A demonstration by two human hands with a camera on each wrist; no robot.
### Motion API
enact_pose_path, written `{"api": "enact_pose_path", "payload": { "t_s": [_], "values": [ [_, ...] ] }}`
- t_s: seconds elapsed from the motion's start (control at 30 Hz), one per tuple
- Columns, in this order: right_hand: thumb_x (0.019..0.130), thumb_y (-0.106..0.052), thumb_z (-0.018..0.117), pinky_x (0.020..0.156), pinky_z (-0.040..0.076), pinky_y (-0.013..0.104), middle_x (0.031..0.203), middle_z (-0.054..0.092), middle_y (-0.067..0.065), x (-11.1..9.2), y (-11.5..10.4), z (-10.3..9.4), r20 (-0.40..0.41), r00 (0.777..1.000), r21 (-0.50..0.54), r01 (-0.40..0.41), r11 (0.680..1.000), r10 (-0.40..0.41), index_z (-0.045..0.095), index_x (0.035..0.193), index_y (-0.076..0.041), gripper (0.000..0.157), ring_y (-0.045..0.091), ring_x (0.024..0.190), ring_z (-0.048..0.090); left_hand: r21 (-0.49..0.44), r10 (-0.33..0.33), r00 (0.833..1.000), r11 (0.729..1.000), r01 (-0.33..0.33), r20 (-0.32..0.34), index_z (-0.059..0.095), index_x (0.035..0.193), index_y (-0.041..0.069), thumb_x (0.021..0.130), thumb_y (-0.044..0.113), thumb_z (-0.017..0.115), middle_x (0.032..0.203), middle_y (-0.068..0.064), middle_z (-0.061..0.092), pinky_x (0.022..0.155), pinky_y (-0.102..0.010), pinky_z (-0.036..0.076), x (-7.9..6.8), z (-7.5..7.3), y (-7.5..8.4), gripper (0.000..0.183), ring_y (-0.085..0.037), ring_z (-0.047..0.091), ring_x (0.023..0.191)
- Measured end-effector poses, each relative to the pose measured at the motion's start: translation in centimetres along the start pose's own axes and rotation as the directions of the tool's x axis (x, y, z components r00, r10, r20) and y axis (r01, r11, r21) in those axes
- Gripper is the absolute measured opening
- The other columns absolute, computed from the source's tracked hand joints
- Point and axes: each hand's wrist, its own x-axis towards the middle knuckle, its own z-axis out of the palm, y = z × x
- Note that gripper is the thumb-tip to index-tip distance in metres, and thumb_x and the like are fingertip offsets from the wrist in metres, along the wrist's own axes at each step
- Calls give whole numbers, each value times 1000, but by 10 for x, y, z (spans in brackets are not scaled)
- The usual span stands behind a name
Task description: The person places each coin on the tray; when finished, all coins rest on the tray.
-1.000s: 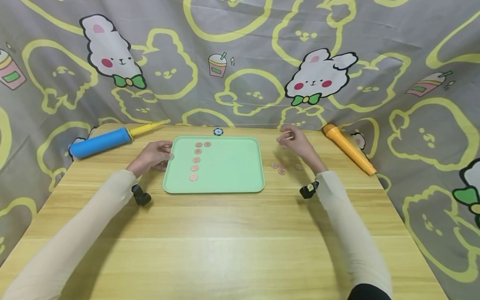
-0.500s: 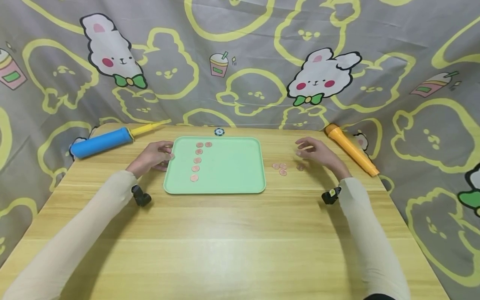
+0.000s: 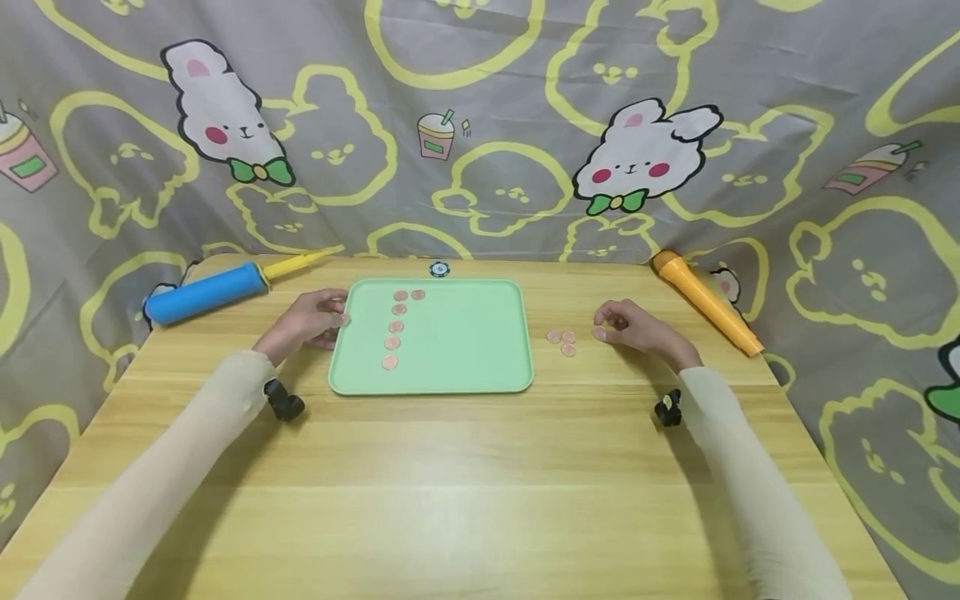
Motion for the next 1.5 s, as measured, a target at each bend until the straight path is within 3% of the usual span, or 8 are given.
{"api": "enact_pose_path", "payload": {
  "t_s": [0.13, 0.3, 0.47, 0.77, 0.97, 1.1, 1.3, 1.5],
  "values": [
    [98, 1, 70, 74, 42, 27, 91, 60, 15, 6, -6, 3, -27, 995, -84, -94, 992, 92, 61, 104, 4, 11, 19, 81, 51, -3, 2, 1000, 1000, -2, -7, 30, 165, 7, 108, 7, 53, 144, -22, 46, 74, -33, 63, -3, -2, -3, 62, -28, 62, 99],
    [103, -2, 64, 69, 48, 32, 97, 64, 21, 15, -19, 5, -156, 956, -197, -278, 940, 250, 55, 102, 3, 10, 26, 81, 59, -1, 7, 1000, 1000, -7, -11, 30, 165, 6, 108, 6, 53, 143, -22, 46, 73, -33, 63, -4, -3, -3, 62, -28, 62, 98],
    [104, -2, 63, 58, 61, 28, 94, 69, 27, 17, -22, 7, -236, 914, -50, -350, 935, 329, 55, 104, 6, 11, 21, 68, 70, -9, 13, 1000, 1000, -13, -16, 32, 165, 7, 107, 6, 54, 141, -21, 46, 71, -32, 63, -2, -1, -2, 62, -24, 61, 91],
    [103, -2, 64, 65, 64, 30, 96, 68, 34, 25, -29, 18, -263, 896, 216, -306, 927, 357, 59, 117, 14, 22, 11, 68, 70, -9, 23, 1000, 1000, -23, -20, 32, 164, 6, 106, 5, 54, 138, -20, 46, 69, -32, 63, -1, 0, -2, 62, -24, 61, 88],
    [102, -2, 65, 68, 65, 30, 101, 67, 37, 36, -35, 27, -294, 899, 240, -260, 935, 326, 64, 117, 14, 22, 10, 69, 71, -9, 27, 999, 1000, -27, -17, 33, 164, 6, 106, 5, 54, 137, -20, 46, 69, -32, 63, -2, 0, -1, 62, -23, 62, 88],
    [102, -4, 67, 69, 64, 28, 101, 66, 32, 48, -43, 33, -323, 890, 245, -251, 937, 323, 66, 117, 12, 22, 9, 70, 70, -8, 20, 1000, 1000, -20, -23, 34, 164, 7, 106, 6, 54, 138, -20, 47, 69, -32, 63, -2, 0, -2, 62, -23, 62, 89],
    [104, -6, 64, 75, 64, 26, 105, 66, 25, 65, -57, 40, -307, 882, 357, -242, 902, 358, 65, 125, 13, 28, 8, 74, 71, -4, 17, 1000, 1000, -17, -26, 34, 164, 8, 106, 7, 54, 138, -19, 47, 71, -32, 62, -2, 0, -1, 61, -25, 61, 92],
    [107, -9, 60, 82, 63, 26, 117, 66, 23, 80, -75, 50, -228, 894, 405, -274, 872, 386, 63, 134, 11, 34, 10, 85, 71, 5, 20, 999, 1000, -20, -27, 35, 164, 7, 107, 7, 55, 136, -18, 49, 71, -32, 62, 0, 0, -2, 60, -24, 62, 93]
  ]
}}
